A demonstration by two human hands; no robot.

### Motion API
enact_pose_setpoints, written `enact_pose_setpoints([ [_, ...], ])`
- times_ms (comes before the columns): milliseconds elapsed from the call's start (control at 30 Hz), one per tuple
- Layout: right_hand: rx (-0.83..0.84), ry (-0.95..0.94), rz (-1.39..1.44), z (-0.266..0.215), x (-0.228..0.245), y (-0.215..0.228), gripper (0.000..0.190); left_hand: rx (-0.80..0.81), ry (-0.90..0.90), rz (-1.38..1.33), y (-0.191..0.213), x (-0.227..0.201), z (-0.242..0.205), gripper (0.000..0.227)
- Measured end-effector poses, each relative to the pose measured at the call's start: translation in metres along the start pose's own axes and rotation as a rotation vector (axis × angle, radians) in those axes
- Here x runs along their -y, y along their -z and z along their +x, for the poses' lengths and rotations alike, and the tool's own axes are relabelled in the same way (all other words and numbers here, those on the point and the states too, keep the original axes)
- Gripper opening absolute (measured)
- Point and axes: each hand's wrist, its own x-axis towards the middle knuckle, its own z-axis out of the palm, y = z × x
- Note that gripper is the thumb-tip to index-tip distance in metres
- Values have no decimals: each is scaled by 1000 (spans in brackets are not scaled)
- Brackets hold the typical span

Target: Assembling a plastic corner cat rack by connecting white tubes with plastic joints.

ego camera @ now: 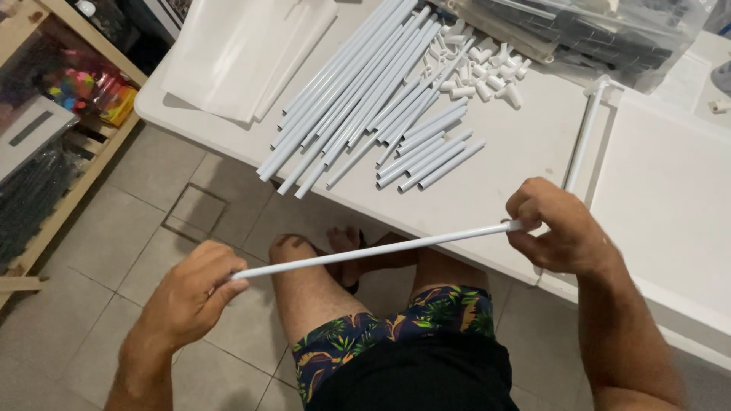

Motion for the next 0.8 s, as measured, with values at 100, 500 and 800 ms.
enact_pose_setpoints([
  [100, -69, 177, -271, 17, 0, 8, 24, 102, 45, -127, 5, -13, -6, 38],
  [500, -200, -124, -215, -15, -61, 54, 28, -118, 44, 616, 21, 34, -81, 23],
  [800, -671, -793, 594, -39, -96, 16, 13, -644, 960, 6, -88, 65, -129, 32],
])
